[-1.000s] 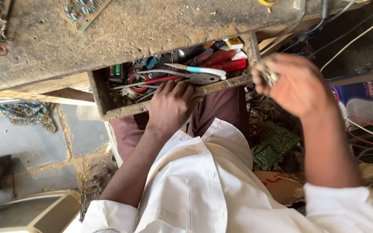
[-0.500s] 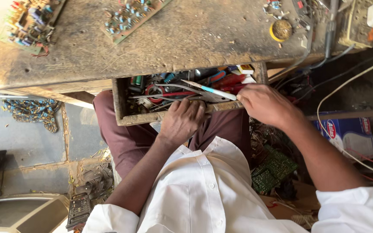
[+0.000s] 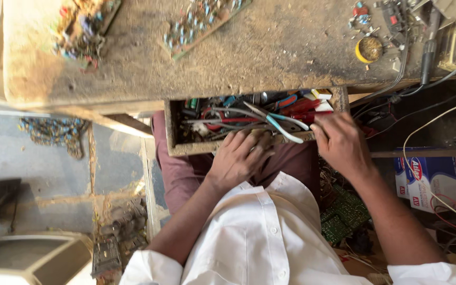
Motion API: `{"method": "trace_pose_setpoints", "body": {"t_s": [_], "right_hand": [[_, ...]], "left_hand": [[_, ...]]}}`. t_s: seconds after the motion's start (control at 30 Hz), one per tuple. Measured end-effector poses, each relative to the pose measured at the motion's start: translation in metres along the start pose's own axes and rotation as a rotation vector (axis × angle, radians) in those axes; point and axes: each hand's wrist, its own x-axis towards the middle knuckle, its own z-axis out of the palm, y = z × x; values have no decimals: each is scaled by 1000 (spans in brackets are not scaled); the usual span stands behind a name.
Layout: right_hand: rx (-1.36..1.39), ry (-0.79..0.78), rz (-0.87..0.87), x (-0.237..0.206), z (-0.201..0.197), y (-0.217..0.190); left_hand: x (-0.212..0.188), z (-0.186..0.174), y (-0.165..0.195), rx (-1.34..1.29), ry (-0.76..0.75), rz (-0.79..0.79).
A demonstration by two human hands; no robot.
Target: The person picks up small screws and metal fasteners one at a time from a dusty, cluttered workbench, gathering them in one hand and placing them aside. At the end the person opens a drawer under the bench and rummages through hand tools inside it.
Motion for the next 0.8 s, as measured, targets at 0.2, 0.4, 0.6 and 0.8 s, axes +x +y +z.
{"method": "trace_pose_setpoints", "body": {"t_s": [0.2, 0.4, 0.6, 0.8], "right_hand": [[22, 180, -48, -11, 4, -3], [78, 370, 53, 7, 4, -7], [-25, 371, 167, 12, 9, -5], [-78, 373, 213, -3, 15, 4]], "left_hand": [[3, -24, -7, 20, 196, -193], [31, -72, -59, 176, 227, -386], [75, -91, -108, 330, 123, -434], [89, -87, -101, 326, 57, -516]]}}
